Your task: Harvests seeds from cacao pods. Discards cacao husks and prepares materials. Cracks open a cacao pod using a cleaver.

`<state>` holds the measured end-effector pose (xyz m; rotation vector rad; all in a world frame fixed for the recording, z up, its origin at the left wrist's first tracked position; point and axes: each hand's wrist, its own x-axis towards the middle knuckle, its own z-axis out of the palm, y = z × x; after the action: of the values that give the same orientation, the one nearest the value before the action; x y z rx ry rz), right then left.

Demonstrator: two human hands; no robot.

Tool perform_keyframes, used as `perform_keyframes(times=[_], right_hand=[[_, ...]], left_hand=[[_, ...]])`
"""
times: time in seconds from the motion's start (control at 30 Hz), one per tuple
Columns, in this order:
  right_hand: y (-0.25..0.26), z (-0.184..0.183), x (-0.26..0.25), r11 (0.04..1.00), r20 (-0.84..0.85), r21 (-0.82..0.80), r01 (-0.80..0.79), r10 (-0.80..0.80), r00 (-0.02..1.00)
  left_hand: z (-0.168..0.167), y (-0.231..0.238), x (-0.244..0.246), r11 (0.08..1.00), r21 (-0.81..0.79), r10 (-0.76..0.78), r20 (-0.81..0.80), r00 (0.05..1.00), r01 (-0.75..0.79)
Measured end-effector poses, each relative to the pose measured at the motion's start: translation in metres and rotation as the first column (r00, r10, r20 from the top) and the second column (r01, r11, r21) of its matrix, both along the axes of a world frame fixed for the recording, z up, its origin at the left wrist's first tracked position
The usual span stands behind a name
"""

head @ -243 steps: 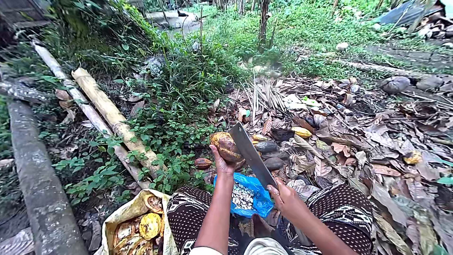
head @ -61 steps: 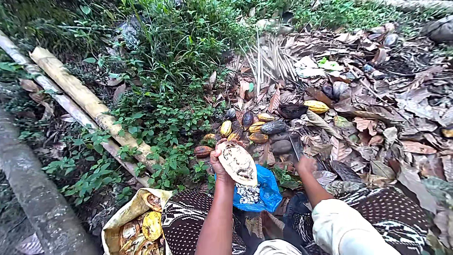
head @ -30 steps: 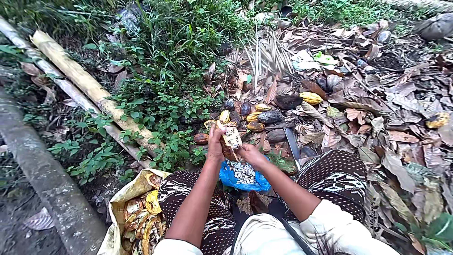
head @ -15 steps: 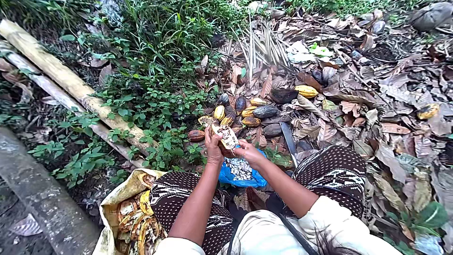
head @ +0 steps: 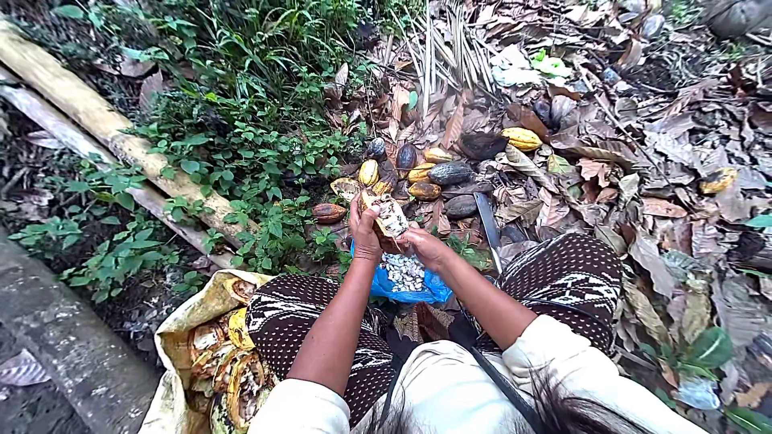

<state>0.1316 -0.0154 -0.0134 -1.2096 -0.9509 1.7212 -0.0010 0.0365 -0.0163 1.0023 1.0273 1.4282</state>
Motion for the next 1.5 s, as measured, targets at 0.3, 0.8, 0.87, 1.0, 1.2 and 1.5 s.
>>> perform_keyframes(times=[0.3, 0.8, 0.87, 1.0, 1.2, 1.5], right_hand=[[0.005, -0.006, 0.008, 0.992, 0.273, 0.111, -0.066, 0.034, 0.961], [-0.004, -0.002, -0.005, 0.943, -0.469, -0.319, 0.096, -0.245, 0.848], [-0.005, -0.003, -0.006, 0.948, -0.47, -0.308, 0.081, -0.225, 0.854], [0.0, -0.003, -0.003, 0.955, -0.449, -0.291, 0.059, -0.191, 0.873], [0.004, -0.004, 0.002, 0.968, -0.505, -0.223, 0.113, -0.214, 0.836], [0.013, 0.012, 0.004, 0.995, -0.233, -0.104, -0.003, -0.021, 0.972]], left_hand=[[0.002, 0.003, -0.012, 0.994, -0.1, -0.026, 0.099, 0.995, 0.036], [-0.004, -0.01, -0.01, 0.957, 0.22, -0.125, -0.281, 0.952, 0.19], [-0.003, -0.01, -0.011, 0.956, 0.213, -0.143, -0.261, 0.955, 0.202], [-0.003, -0.009, -0.012, 0.953, 0.222, -0.141, -0.272, 0.952, 0.204], [0.02, -0.003, -0.024, 0.963, -0.111, -0.267, -0.248, 0.931, 0.247], [0.021, -0.014, -0.013, 0.985, -0.169, -0.014, 0.083, 0.996, 0.028]])
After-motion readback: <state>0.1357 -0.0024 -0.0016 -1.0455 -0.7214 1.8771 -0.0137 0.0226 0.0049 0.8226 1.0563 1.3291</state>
